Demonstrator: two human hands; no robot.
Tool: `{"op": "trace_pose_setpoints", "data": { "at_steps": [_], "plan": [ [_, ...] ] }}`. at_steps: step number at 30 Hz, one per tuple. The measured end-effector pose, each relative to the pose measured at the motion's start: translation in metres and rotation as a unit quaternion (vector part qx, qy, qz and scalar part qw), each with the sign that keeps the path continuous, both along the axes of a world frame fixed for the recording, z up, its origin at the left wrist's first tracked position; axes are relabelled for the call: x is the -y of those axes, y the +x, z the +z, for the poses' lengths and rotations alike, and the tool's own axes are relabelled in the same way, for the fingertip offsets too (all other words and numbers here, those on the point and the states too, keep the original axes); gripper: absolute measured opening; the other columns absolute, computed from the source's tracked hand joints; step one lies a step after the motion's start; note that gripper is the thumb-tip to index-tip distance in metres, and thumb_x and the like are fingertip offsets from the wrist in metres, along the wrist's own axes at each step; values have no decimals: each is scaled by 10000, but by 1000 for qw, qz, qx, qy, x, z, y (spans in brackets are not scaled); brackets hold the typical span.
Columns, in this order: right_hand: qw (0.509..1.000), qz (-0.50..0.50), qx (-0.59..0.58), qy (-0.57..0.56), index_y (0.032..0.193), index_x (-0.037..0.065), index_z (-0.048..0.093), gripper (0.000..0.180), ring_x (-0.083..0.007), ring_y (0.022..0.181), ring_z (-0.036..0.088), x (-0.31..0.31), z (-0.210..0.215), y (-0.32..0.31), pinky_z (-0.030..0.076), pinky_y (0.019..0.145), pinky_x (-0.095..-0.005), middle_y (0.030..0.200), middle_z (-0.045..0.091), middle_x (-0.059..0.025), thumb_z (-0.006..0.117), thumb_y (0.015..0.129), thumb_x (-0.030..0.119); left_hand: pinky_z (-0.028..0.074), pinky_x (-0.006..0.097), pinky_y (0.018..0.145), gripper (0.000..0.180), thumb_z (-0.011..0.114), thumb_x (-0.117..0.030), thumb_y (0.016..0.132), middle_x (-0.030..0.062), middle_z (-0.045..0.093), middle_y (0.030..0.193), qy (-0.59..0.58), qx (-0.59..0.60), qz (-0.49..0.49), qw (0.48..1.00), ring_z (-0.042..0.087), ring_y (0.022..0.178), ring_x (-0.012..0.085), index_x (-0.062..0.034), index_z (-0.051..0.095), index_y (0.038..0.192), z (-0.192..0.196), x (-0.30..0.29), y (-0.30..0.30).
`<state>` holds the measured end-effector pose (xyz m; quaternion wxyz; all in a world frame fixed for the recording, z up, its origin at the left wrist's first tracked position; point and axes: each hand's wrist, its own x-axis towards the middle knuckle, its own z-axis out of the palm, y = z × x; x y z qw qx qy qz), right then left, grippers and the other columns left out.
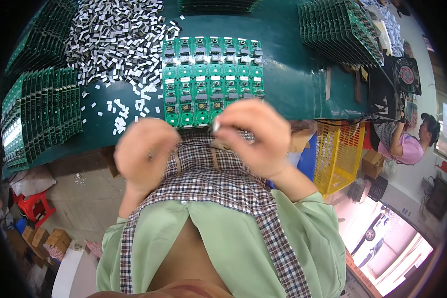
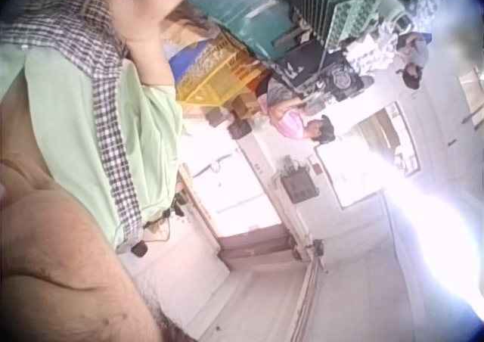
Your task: The person installs electronic components into circuit boards by hand and stacks the assembled circuit boards on the table.
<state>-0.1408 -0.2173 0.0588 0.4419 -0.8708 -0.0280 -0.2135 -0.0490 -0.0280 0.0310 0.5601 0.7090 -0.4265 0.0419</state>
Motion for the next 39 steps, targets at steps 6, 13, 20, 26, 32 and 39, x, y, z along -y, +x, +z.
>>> {"op": "trace_pose_setpoints", "data": {
  "at_steps": [6, 13, 20, 26, 32, 39],
  "plan": [
    [977, -29, -38, -210, 855, 24, 650, 172, -226, 700, 635, 26, 2, 5, 516, 606, -300, 823, 633, -89, 699, 698, -23, 447, 359, 762, 243, 613, -44, 821, 122, 588, 945, 248, 7, 259, 933, 568, 861, 265, -9, 588, 1061, -23, -4, 58],
    [965, -21, -44, -258, 843, 23, 648, 173, -224, 686, 633, 25, 6, 6, 512, 578, -299, 811, 620, -75, 697, 684, -24, 453, 349, 750, 228, 647, -64, 792, 101, 594, 903, 257, 23, 264, 929, 568, 822, 239, -18, 608, 1012, -39, -5, 59],
    [956, -6, -51, -288, 843, 32, 652, 154, -207, 677, 629, 27, 6, 6, 502, 556, -292, 802, 615, -54, 687, 699, -9, 459, 361, 774, 209, 638, -55, 792, 96, 619, 947, 285, 76, 269, 917, 582, 873, 262, -44, 624, 1000, -33, -2, 51],
    [962, -35, -69, -261, 850, 49, 666, 157, -192, 630, 610, 19, 15, 7, 475, 522, -281, 780, 605, -45, 709, 702, 17, 460, 379, 734, 124, 648, -30, 763, 87, 612, 876, 216, 79, 234, 945, 577, 844, 279, -29, 629, 885, -42, -4, 53],
    [982, -33, -20, -185, 847, 29, 672, 164, -184, 610, 595, 11, 8, 7, 458, 507, -270, 776, 606, -68, 720, 693, 0, 469, 323, 718, 179, 648, 30, 750, 89, 630, 850, 211, 25, 256, 943, 604, 802, 217, -13, 644, 924, -41, -5, 53],
    [999, 11, -44, 5, 1032, 28, 663, 325, -107, 715, 600, -11, 9, 10, 513, 592, -226, 921, 620, -83, 696, 722, -64, 503, 264, 770, 254, 642, 77, 757, 90, 624, 907, -112, -426, -25, 897, 611, 822, 135, 46, 609, 1007, 1, -12, 21]
  ]
}}
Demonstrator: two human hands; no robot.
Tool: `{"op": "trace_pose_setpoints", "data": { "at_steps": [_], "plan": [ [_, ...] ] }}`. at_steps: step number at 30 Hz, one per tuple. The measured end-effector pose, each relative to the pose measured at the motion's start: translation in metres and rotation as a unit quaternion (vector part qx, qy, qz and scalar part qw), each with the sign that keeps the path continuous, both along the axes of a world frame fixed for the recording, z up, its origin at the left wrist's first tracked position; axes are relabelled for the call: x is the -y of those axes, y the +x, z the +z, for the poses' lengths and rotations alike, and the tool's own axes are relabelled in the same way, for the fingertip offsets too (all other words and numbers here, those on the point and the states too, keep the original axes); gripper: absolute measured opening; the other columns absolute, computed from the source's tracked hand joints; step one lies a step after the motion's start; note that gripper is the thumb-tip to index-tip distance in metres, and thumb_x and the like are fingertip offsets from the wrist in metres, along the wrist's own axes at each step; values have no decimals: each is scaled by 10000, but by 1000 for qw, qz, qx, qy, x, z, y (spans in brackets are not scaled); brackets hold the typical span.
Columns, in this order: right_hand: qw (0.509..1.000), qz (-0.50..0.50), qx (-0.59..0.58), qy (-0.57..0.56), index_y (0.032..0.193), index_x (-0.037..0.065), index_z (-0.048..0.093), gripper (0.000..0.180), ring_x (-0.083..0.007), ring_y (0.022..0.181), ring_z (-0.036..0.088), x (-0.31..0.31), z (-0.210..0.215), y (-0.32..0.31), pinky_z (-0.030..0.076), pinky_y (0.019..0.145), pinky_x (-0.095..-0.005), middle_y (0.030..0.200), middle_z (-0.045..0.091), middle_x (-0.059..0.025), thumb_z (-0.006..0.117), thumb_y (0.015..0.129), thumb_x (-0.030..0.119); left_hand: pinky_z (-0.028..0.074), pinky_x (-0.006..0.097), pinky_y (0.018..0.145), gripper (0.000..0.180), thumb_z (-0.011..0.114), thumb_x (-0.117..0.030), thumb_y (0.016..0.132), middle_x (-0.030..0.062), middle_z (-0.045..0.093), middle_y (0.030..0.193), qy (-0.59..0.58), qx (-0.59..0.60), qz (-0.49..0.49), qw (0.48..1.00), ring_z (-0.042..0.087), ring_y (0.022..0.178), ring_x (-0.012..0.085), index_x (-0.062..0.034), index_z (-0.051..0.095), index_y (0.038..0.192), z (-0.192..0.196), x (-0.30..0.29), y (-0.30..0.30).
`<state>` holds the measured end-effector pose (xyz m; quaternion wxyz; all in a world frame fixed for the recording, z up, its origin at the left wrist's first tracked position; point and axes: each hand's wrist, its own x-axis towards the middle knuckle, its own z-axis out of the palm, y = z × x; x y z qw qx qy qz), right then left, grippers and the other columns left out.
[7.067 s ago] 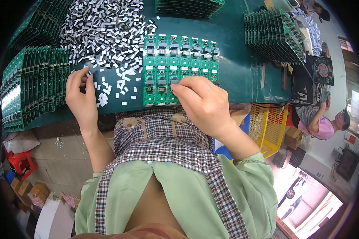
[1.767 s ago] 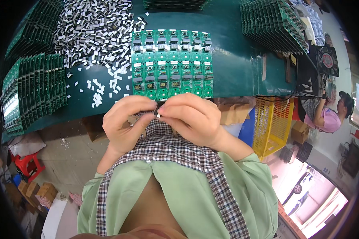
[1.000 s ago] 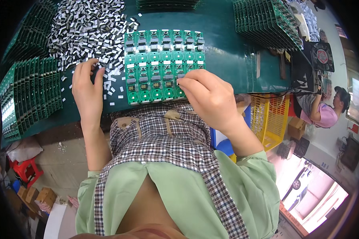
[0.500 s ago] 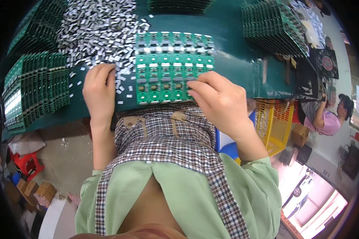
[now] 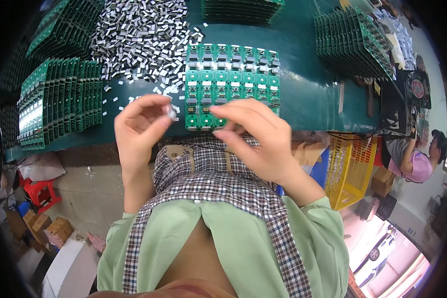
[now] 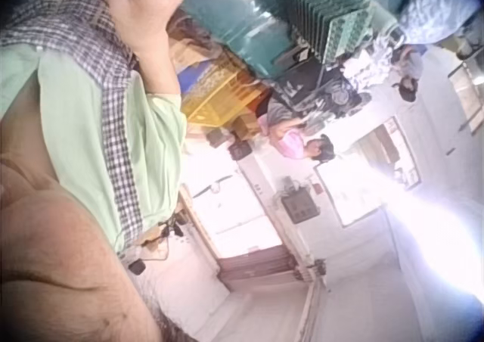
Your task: The person installs electronic components into circuit boards by hand and stacks the assembled circuit boards on the table.
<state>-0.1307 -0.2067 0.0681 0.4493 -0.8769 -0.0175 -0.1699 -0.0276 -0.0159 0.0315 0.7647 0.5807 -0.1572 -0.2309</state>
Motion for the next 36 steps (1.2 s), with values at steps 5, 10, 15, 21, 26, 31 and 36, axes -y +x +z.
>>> {"op": "trace_pose_setpoints", "data": {
  "at_steps": [5, 10, 15, 21, 26, 31, 36],
  "plan": [
    [972, 70, -69, 214, 1010, 19, 658, 282, -107, 758, 597, -6, -11, 7, 502, 621, -216, 970, 579, -64, 708, 736, -28, 512, 276, 817, 266, 615, 76, 794, 101, 608, 957, -167, -159, -136, 963, 607, 908, 147, 49, 538, 1047, -6, 11, -13],
    [966, 44, -58, 246, 902, 3, 659, 197, -122, 762, 612, -9, -19, 4, 522, 635, -228, 917, 598, -75, 733, 719, -11, 487, 267, 840, 150, 605, 45, 833, 99, 614, 999, -94, -82, -121, 985, 599, 934, 140, 66, 596, 982, -7, 11, -24],
    [991, 44, -11, 126, 866, -2, 652, 204, -143, 760, 627, -4, -10, 5, 535, 645, -246, 872, 623, -91, 757, 690, 2, 510, 289, 704, 128, 687, 35, 721, 113, 672, 855, 65, 206, -5, 976, 655, 805, 210, 2, 677, 844, 2, 16, -30],
    [996, 67, 31, 46, 854, 2, 650, 216, -181, 758, 637, -1, -11, 4, 531, 648, -272, 846, 645, -97, 768, 674, 16, 504, 291, 691, 96, 690, 22, 726, 109, 660, 845, 55, 180, -28, 982, 643, 783, 205, 9, 650, 812, -1, 18, -32],
    [982, 36, -23, 184, 846, 8, 652, 226, -207, 756, 639, -6, -14, 1, 517, 652, -289, 830, 655, -95, 776, 657, 21, 490, 283, 691, 92, 661, 11, 763, 96, 618, 824, 38, 200, -45, 978, 603, 756, 193, 16, 602, 835, -4, 19, -33],
    [992, 76, 38, 92, 832, 12, 646, 230, -211, 745, 639, -3, -17, 2, 510, 642, -290, 825, 650, -95, 780, 645, 24, 483, 271, 686, 94, 638, -16, 804, 92, 587, 840, -10, 124, -55, 991, 578, 747, 179, 23, 580, 867, -8, 19, -36],
    [992, 103, 48, 63, 827, 17, 646, 220, -215, 758, 636, -3, -11, 4, 508, 643, -294, 834, 647, -89, 758, 639, 0, 478, 257, 669, 96, 633, 9, 804, 94, 571, 857, -7, 160, -88, 983, 571, 755, 163, 19, 572, 877, -2, 17, -36]
  ]
}}
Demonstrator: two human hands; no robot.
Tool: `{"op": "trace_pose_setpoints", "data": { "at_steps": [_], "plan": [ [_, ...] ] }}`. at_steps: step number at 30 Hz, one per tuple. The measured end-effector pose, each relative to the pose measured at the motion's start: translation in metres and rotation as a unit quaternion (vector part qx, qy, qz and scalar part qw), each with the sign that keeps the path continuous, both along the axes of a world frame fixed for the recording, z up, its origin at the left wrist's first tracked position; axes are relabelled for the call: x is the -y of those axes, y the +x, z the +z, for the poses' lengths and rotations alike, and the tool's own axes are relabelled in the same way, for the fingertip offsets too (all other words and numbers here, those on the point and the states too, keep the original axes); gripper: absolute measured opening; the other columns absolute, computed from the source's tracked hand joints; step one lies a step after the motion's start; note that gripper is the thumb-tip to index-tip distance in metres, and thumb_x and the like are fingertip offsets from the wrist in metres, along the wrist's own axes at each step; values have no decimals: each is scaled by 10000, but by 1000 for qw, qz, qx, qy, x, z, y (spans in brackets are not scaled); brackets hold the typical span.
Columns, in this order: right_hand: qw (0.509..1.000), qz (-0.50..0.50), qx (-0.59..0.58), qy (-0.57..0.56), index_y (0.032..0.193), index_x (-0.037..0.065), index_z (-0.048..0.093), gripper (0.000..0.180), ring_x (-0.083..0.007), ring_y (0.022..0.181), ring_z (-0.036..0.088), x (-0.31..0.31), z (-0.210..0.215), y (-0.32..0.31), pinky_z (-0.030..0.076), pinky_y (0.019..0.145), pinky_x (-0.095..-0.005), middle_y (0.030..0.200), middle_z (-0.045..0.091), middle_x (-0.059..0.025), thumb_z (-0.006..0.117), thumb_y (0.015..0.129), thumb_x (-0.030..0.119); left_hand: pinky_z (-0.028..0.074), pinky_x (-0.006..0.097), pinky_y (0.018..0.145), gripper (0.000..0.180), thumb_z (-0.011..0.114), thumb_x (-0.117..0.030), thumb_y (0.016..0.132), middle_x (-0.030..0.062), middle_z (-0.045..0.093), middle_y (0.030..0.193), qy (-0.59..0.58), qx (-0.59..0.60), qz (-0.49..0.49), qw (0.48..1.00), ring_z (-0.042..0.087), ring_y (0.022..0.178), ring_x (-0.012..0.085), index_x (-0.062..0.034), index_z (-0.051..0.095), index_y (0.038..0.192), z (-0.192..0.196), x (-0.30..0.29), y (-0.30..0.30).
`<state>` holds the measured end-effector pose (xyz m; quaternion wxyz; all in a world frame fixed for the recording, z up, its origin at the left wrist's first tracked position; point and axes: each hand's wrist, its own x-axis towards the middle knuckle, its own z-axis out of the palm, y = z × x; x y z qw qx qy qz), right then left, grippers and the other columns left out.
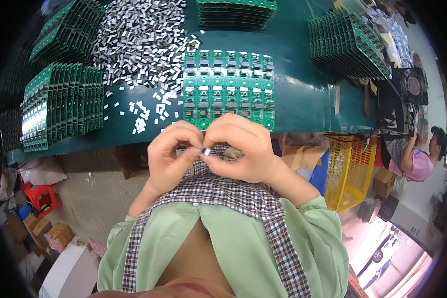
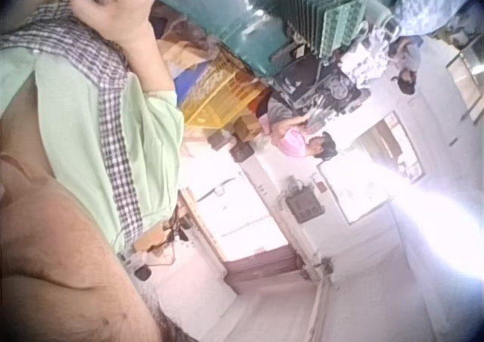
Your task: The person installs electronic components into circuit boards by hand and stacks the assembled circuit boards on the table.
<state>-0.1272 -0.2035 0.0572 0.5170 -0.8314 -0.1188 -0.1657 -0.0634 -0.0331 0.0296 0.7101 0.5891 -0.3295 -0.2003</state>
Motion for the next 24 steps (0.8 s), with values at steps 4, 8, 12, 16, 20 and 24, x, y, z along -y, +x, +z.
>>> {"op": "trace_pose_setpoints", "data": {
  "at_steps": [4, 8, 12, 16, 20, 24],
  "plan": [
    [1000, 8, -24, -4, 830, 20, 655, 218, -221, 767, 634, 2, 11, -3, 509, 650, -299, 847, 645, -88, 753, 637, -2, 483, 270, 653, 132, 639, 43, 778, 95, 574, 867, -22, 25, -17, 999, 575, 739, 171, 13, 575, 890, 3, -1, 3],
    [997, -45, -4, -69, 838, 17, 660, 215, -212, 754, 645, 3, 9, -11, 526, 640, -295, 835, 650, -86, 764, 650, 12, 499, 291, 649, 181, 662, 39, 752, 104, 609, 870, 15, 94, 44, 995, 608, 736, 196, 10, 604, 921, 9, 2, 1],
    [993, -81, -42, -69, 834, 18, 658, 225, -215, 739, 652, 0, 11, -20, 533, 631, -291, 832, 654, -87, 766, 639, -10, 514, 305, 628, 284, 705, 57, 675, 109, 671, 842, 46, 215, 80, 972, 657, 743, 231, -5, 678, 951, 9, 4, -1],
    [991, -76, 32, -105, 852, 18, 656, 244, -196, 713, 652, 1, 5, -18, 532, 596, -277, 837, 654, -87, 770, 638, -3, 513, 295, 590, 229, 729, 52, 651, 95, 672, 783, 53, 224, 95, 968, 658, 692, 221, -2, 685, 869, 7, 6, -1],
    [985, -91, 87, -117, 850, 24, 661, 231, -194, 712, 649, -1, -5, -17, 530, 586, -269, 843, 655, -85, 772, 649, 21, 510, 294, 596, 195, 725, 57, 649, 95, 667, 758, 56, 234, 127, 962, 654, 681, 220, 0, 673, 828, 6, 5, -1],
    [991, -100, 51, -73, 862, 21, 661, 222, -205, 738, 647, 2, -1, -16, 525, 627, -277, 837, 656, -86, 756, 663, -3, 507, 311, 607, 159, 710, 44, 681, 84, 652, 786, 68, 211, 99, 970, 636, 694, 245, -17, 640, 810, 13, 6, 2]
  ]
}}
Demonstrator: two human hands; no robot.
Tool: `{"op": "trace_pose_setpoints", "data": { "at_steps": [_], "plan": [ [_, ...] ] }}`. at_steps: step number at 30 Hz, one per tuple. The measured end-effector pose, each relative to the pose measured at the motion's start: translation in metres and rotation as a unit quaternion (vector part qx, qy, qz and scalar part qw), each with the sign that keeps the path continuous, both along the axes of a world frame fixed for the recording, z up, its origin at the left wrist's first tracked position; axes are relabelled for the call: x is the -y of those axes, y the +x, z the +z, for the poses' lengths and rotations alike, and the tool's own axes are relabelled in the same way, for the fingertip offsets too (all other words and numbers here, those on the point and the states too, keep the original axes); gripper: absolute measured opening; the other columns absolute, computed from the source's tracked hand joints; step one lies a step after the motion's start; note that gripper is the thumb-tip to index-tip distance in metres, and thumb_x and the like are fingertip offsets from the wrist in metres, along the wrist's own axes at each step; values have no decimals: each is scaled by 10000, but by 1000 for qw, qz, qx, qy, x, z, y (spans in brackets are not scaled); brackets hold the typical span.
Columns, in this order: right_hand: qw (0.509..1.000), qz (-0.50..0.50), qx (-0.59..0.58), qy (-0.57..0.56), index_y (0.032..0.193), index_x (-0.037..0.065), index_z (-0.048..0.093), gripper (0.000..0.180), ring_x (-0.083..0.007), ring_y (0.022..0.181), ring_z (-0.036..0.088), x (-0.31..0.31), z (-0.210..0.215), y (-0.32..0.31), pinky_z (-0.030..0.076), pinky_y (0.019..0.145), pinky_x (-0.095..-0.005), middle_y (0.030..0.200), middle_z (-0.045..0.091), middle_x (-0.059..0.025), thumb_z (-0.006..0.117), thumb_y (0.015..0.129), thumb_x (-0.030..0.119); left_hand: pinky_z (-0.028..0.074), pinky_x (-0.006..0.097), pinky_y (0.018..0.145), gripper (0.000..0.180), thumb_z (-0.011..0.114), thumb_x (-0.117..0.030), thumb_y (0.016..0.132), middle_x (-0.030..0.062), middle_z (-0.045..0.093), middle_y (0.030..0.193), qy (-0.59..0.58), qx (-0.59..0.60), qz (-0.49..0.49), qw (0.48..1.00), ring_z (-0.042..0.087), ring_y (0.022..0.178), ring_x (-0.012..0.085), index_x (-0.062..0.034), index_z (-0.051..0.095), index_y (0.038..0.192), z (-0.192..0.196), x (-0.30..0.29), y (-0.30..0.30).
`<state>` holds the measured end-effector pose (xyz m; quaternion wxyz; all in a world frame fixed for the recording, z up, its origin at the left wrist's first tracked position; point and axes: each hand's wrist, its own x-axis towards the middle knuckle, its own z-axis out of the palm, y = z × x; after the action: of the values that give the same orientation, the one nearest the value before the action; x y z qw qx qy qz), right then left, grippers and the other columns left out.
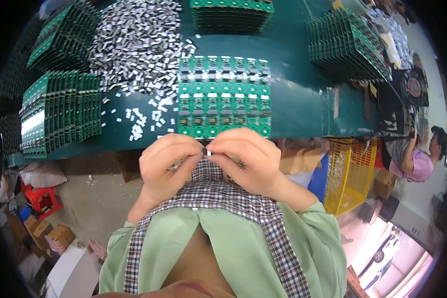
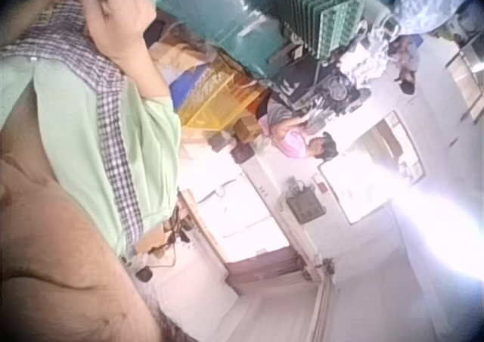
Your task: The person installs electronic components into circuit boards by hand and stacks the assembled circuit boards on the table.
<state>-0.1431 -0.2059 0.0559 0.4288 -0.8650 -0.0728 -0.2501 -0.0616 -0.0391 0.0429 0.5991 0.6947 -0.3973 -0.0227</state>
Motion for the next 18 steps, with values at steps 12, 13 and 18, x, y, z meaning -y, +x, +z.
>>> {"op": "trace_pose_setpoints", "data": {
  "at_steps": [12, 13, 18],
  "plan": [
    [973, -78, -66, -207, 851, 21, 646, 160, -229, 705, 631, 55, 4, -7, 506, 593, -306, 818, 622, -80, 699, 703, -9, 454, 318, 703, 226, 658, 0, 770, 85, 559, 903, 280, 97, 241, 924, 553, 775, 211, -10, 610, 990, -44, 2, 67],
    [969, -79, -61, -225, 850, 26, 644, 170, -223, 705, 632, 55, 2, -5, 508, 588, -305, 818, 619, -70, 703, 693, -3, 455, 309, 691, 178, 652, 7, 773, 86, 561, 901, 282, 103, 240, 923, 556, 769, 206, 0, 609, 945, -45, 2, 68],
    [960, -70, -63, -264, 847, 29, 641, 178, -213, 699, 631, 55, 2, -5, 512, 580, -296, 819, 615, -66, 697, 681, -3, 459, 314, 696, 138, 640, 12, 780, 95, 579, 892, 271, 114, 230, 928, 569, 769, 220, 1, 614, 916, -50, 2, 64]
  ]
}}
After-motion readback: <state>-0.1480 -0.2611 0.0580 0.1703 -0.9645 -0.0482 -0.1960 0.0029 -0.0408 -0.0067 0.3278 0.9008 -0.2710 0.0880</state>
